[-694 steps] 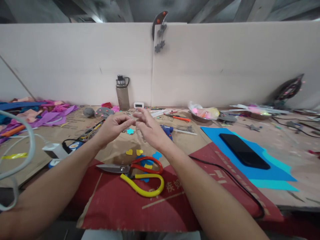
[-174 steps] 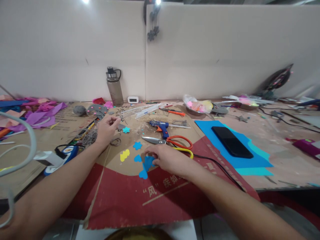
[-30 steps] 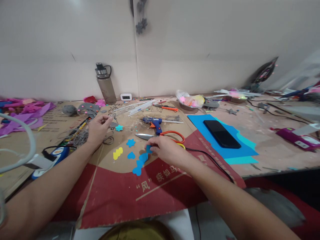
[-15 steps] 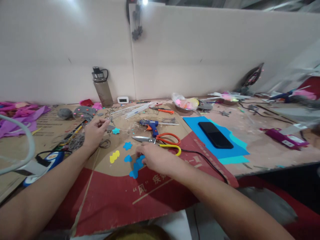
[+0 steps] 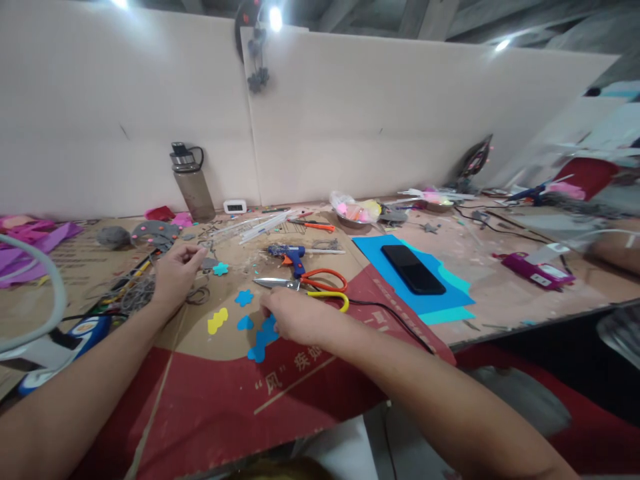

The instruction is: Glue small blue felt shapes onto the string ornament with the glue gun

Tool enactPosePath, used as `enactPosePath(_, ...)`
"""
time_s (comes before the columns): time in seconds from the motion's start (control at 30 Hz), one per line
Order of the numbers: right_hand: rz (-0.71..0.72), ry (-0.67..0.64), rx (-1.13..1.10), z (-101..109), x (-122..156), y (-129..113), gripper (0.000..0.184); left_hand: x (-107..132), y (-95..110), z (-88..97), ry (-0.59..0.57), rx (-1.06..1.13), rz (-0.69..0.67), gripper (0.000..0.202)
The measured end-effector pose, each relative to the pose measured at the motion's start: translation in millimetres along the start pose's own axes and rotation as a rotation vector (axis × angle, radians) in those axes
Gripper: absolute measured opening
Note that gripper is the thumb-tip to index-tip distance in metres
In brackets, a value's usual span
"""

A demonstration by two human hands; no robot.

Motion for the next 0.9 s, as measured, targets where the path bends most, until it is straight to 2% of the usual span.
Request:
enactPosePath(0.27,-0.008,0.018,-0.134,11,7,-2,0.028,2,3,0.0,0.010,-0.011,-0.011,0.018)
enactPosePath(0.43,-0.005,0.052,-0.126,8,8,0,0.032,3,5,0.6,0.016,-0.018,-0.016,0.017)
enactPosePath(0.77,0.080,0.033,-0.151,0,3,-6,0.036,0,-4,-1.7,0.010,0.002,-0.005,0.020)
enactPosePath(0.9,-0.005,-0.001,-0.149,2,4,-3,0.030,1,-4,-1.3,0.009,-0.017,-0.002,0.021)
Point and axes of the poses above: each hand's wrist, its own x-axis away from the middle knuckle, its own z-axis out of the back of the hand, y = z × x, the point moved 3 cm from there along -x, towards the middle knuckle, and after that the axes turned 9 degrees about z, right-handed, at the moved point
